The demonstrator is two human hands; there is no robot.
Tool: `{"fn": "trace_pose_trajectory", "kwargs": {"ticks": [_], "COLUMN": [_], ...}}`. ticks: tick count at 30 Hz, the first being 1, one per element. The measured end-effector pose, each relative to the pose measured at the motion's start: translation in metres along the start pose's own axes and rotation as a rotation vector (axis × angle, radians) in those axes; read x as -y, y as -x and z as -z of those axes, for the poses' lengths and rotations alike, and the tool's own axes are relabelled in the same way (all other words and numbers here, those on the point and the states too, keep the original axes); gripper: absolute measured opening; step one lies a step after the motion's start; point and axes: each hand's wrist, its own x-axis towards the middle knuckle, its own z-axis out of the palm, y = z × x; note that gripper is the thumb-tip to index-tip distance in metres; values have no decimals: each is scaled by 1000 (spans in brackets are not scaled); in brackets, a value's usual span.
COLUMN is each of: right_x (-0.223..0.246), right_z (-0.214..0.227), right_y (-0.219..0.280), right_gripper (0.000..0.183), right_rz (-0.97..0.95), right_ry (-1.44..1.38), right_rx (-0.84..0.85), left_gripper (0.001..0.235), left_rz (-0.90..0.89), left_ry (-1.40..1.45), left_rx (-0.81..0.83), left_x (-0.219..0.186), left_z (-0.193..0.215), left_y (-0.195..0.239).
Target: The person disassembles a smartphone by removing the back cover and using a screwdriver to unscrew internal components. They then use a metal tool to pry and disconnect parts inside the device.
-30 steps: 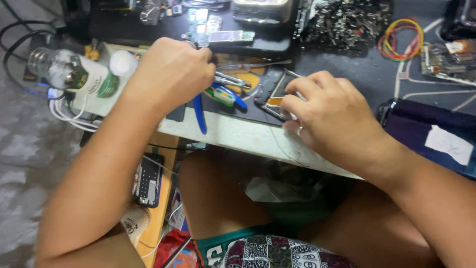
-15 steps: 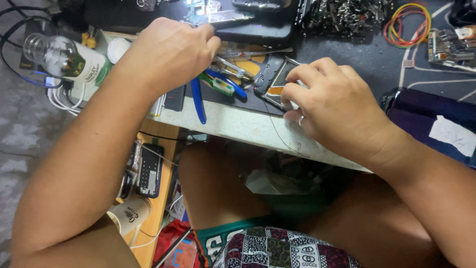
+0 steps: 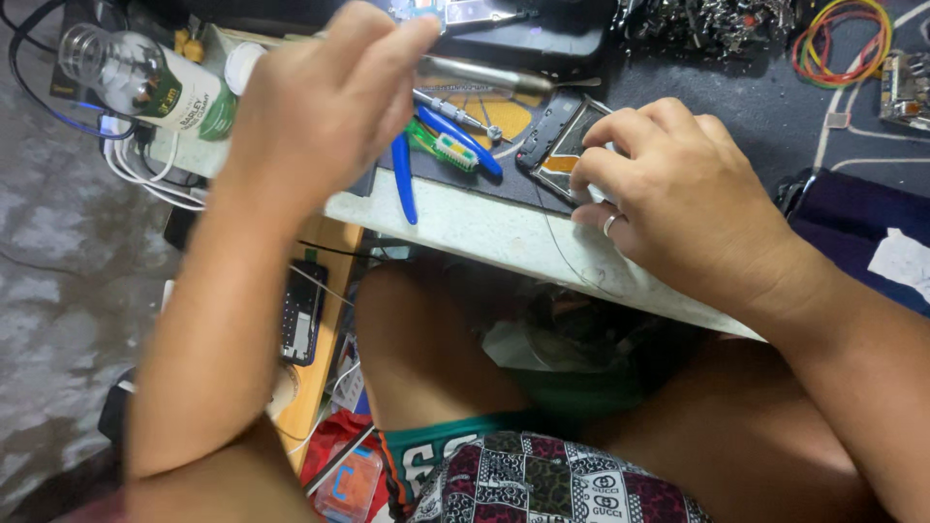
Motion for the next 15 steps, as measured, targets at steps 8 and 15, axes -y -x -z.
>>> {"fn": "trace_pose_trajectory", "kwargs": {"ticks": [8, 15], "right_x": [8, 13], "right_z": [-2, -1], "right_y": [0, -2], "right_gripper": [32, 53], "right_rz": [-33, 0], "right_ry": [43, 57], "right_rx": [54, -54], "left_gripper": [18, 24], "left_rz": [712, 675], "left_ry": [1228, 1195], "left_rx": [-654, -578], "left_x": [-101, -136], "left_z": [-59, -93], "left_y": [49, 56]}}
